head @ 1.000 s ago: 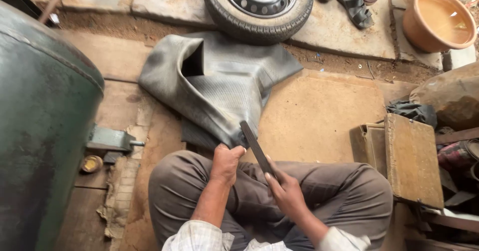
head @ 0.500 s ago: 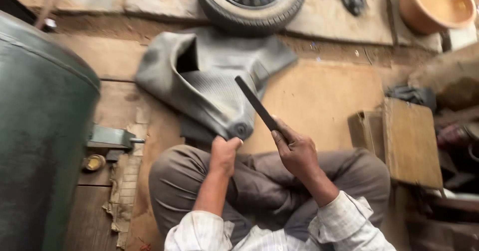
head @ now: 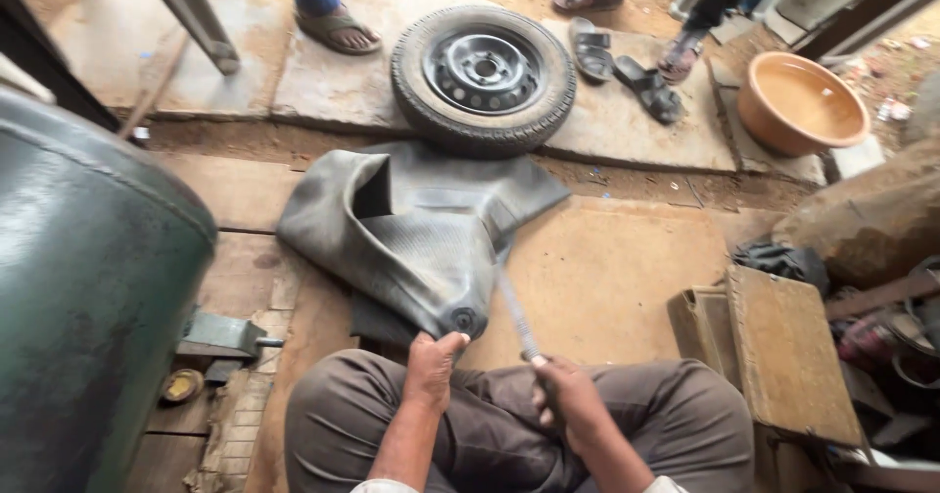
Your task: The recorder is repairing a punctured tire tube by cleaning the area with a rasp and applying adhesive/patches.
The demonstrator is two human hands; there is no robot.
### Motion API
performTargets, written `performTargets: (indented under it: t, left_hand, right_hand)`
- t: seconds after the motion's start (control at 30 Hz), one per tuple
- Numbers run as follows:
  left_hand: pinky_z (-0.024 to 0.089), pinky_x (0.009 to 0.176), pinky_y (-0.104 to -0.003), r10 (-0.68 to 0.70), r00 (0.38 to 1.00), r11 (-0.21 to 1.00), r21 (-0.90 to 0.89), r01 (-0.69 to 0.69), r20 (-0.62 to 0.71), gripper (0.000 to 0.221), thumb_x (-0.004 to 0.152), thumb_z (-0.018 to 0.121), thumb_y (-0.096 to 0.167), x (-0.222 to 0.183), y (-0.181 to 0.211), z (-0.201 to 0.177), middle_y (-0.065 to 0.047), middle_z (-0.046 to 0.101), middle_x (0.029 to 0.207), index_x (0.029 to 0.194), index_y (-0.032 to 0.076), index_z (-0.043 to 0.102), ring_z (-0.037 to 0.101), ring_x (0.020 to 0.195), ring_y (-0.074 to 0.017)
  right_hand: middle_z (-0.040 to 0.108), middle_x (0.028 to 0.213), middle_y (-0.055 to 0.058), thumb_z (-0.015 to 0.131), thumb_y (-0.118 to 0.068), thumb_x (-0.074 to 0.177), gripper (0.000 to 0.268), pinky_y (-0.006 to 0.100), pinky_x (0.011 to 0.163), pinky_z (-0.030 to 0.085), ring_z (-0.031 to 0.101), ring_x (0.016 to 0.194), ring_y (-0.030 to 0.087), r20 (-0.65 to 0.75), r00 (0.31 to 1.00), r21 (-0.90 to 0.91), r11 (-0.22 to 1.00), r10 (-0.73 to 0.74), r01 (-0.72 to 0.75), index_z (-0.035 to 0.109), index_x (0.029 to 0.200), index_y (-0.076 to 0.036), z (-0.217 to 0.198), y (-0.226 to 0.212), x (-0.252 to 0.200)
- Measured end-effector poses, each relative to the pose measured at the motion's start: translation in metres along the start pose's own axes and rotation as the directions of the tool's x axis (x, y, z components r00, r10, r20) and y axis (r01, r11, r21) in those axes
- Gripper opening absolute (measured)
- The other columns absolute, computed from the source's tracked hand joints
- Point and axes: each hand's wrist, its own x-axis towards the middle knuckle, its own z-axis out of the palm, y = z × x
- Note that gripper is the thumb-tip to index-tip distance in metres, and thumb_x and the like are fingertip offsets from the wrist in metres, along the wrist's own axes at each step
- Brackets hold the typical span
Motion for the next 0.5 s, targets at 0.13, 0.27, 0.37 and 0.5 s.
performTargets:
  t: [0.13,0.27,0.37,0.5]
  left_hand:
    - [0.049,0.074,-0.028,0.059,0.996,0.998,-0.016,-0.059,0.06,0.029,0.069,0.073,0.005,-0.018,0.025,0.011,-0.002,0.068,0.087,0.096,-0.007,0.069,0.061,0.079,-0.0132]
    - [0.048,0.067,-0.031,0.062,0.997,0.997,0.044,-0.065,0.048,0.028,0.07,0.072,0.004,-0.009,0.003,0.006,-0.003,0.067,0.085,0.096,-0.006,0.068,0.059,0.073,-0.0147]
    - [0.047,0.065,-0.031,0.143,0.984,0.99,-0.006,-0.143,0.105,0.023,0.074,0.072,0.0,0.001,0.009,0.004,-0.002,0.064,0.085,0.095,-0.007,0.068,0.056,0.073,-0.0131]
    - [0.049,0.067,-0.028,0.138,0.974,0.986,-0.116,-0.118,0.178,0.02,0.076,0.068,-0.002,-0.017,0.01,0.002,-0.001,0.068,0.088,0.096,-0.007,0.07,0.06,0.074,-0.0103]
  right_hand:
    - [0.051,0.058,0.004,0.055,-0.028,0.099,0.032,0.027,0.037,0.038,0.043,0.038,0.013,0.095,0.995,0.297,0.955,-0.039,0.009,0.062,0.117,-0.003,-0.004,-0.019,0.006]
    - [0.053,0.058,0.005,0.056,-0.028,0.099,0.031,0.027,0.037,0.038,0.046,0.039,0.014,0.072,0.996,0.191,0.981,-0.043,0.028,0.063,0.117,-0.004,0.005,-0.026,-0.009]
    - [0.055,0.06,0.007,0.056,-0.026,0.098,0.03,0.028,0.038,0.04,0.049,0.042,0.014,0.038,0.998,-0.001,0.999,-0.053,0.053,0.065,0.117,-0.004,0.022,-0.029,-0.005]
    - [0.059,0.06,0.003,0.061,-0.021,0.098,0.028,0.026,0.038,0.04,0.049,0.042,0.012,0.05,0.975,-0.298,0.928,-0.219,0.223,0.067,0.114,0.001,0.015,0.013,-0.006]
